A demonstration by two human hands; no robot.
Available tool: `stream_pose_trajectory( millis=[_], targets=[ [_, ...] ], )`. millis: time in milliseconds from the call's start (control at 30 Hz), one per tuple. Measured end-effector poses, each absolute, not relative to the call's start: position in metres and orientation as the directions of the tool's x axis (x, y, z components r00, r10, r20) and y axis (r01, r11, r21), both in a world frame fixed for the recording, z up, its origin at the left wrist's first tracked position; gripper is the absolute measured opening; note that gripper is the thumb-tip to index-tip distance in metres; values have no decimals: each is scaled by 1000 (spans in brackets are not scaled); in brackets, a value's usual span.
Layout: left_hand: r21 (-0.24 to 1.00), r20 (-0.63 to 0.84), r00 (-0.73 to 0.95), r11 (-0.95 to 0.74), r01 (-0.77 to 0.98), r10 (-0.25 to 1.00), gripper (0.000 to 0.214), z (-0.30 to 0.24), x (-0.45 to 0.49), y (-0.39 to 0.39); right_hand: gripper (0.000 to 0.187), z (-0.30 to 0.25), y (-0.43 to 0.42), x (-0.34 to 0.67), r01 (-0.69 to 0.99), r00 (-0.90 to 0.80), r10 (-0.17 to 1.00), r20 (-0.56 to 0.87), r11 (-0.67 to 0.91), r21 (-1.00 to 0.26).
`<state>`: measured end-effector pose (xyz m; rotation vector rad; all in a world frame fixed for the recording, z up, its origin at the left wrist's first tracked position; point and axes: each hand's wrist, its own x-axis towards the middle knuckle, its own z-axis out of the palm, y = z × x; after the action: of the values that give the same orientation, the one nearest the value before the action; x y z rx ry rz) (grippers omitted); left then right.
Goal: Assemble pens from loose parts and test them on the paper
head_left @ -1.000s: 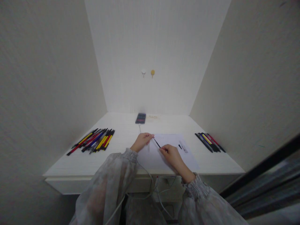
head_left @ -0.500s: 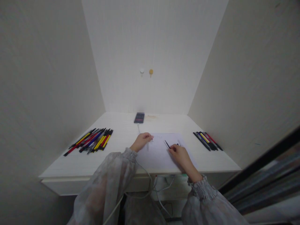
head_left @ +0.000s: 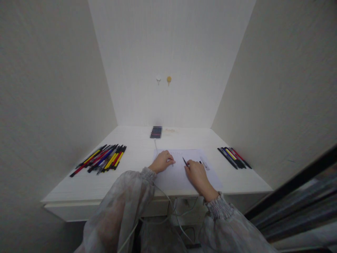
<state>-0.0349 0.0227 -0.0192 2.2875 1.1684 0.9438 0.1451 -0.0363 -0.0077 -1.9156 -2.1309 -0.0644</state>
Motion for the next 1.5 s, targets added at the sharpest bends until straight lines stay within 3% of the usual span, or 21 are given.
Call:
stream_pose_trajectory(
  millis=[300, 567, 900, 1133, 1500],
  targets=[
    [572, 484, 338, -584, 575, 807, 22, -11, -35, 20, 28, -4, -43, 156, 975, -94, 956, 279, 145, -171],
    [561, 351, 169, -351, 750, 921, 19, -14, -25, 14, 21, -4, -49, 147, 986, -49, 968, 245, 86, -142],
    [313, 224, 204, -268, 911, 953, 18, -7, -11, 11, 19, -7, -51, 128, 985, -67, 963, 260, 105, -137],
    [357, 263, 178, -267, 895, 948, 30, -5, -24, 14, 28, 10, -38, 166, 989, -6, 973, 229, 40, -141],
    [441, 312, -8, -137, 887, 950, 27, -16, -52, 6, 26, 10, -23, 187, 996, 80, 991, 103, -74, -58]
  ],
)
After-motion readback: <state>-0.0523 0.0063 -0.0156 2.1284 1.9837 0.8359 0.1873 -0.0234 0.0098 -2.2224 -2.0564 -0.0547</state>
